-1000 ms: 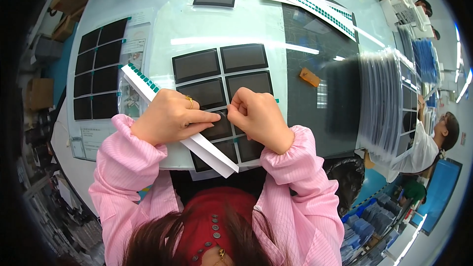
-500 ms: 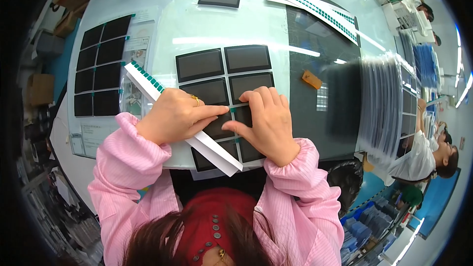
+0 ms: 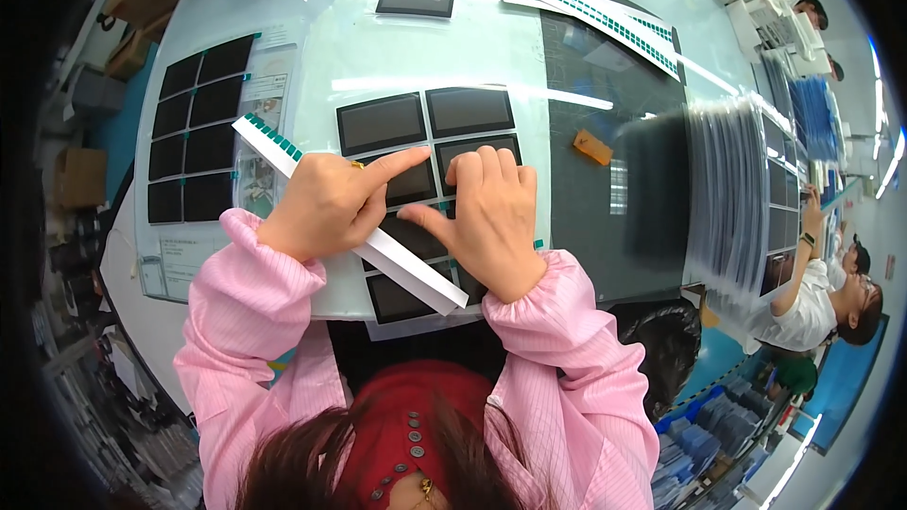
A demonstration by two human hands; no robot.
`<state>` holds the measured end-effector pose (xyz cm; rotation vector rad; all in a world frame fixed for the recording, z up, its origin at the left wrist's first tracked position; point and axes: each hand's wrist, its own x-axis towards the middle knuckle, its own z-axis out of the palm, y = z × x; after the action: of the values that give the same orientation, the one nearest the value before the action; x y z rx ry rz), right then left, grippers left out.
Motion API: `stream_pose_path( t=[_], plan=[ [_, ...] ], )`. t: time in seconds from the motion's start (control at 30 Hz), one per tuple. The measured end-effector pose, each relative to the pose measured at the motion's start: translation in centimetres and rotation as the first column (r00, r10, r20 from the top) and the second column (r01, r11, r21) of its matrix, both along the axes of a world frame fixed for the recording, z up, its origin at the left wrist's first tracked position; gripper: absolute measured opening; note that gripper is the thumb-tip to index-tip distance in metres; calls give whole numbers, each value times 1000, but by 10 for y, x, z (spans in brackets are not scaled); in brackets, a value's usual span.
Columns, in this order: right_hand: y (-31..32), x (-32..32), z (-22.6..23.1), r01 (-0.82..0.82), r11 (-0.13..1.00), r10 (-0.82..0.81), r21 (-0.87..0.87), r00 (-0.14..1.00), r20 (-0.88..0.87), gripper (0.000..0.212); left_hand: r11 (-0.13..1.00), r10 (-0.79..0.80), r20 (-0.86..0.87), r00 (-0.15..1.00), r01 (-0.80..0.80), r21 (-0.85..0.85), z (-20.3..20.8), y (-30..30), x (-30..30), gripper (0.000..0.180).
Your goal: The recorder is applying adhesive strips and assembling solar panel components at a factory workstation.
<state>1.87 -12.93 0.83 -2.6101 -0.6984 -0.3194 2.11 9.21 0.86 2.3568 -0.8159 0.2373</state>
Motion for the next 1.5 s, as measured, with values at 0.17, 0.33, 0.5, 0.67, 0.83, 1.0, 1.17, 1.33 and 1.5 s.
stream_pose_path(
  t=[0.17,0.33,0.5,0.67,0.83,1.0,1.17,1.33,1.5],
  plan=[
    [-5,8,-11,-15,998,15,65,1000,0,39,998,21,10,1000,-21,58,0,4,1,63],
    [-41,9,-8,64,911,5,407,986,-165,16,971,224,-58,973,-218,99,-6,5,8,59],
    [-84,10,-4,165,957,-153,238,986,-65,27,922,382,-97,919,-372,111,-10,2,23,49],
    [-96,10,-7,67,968,-66,243,998,-15,33,882,469,-152,870,-457,113,-6,-6,33,32],
    [-97,21,-5,55,934,-33,353,997,-67,27,884,461,-161,873,-436,165,-1,-7,35,32],
    [-88,37,-6,58,928,-11,367,992,-129,26,903,418,-29,908,-413,118,-10,-5,33,33],
    [-90,48,-8,-30,973,35,230,999,-17,26,929,361,-132,923,-343,143,16,-40,25,37],
    [-94,48,-11,-135,959,118,249,989,84,26,969,157,-65,986,-141,201,13,-84,28,54],
    [-95,48,-15,-38,931,56,362,998,-39,29,955,122,-51,991,-103,279,0,-100,36,47]
  ],
)
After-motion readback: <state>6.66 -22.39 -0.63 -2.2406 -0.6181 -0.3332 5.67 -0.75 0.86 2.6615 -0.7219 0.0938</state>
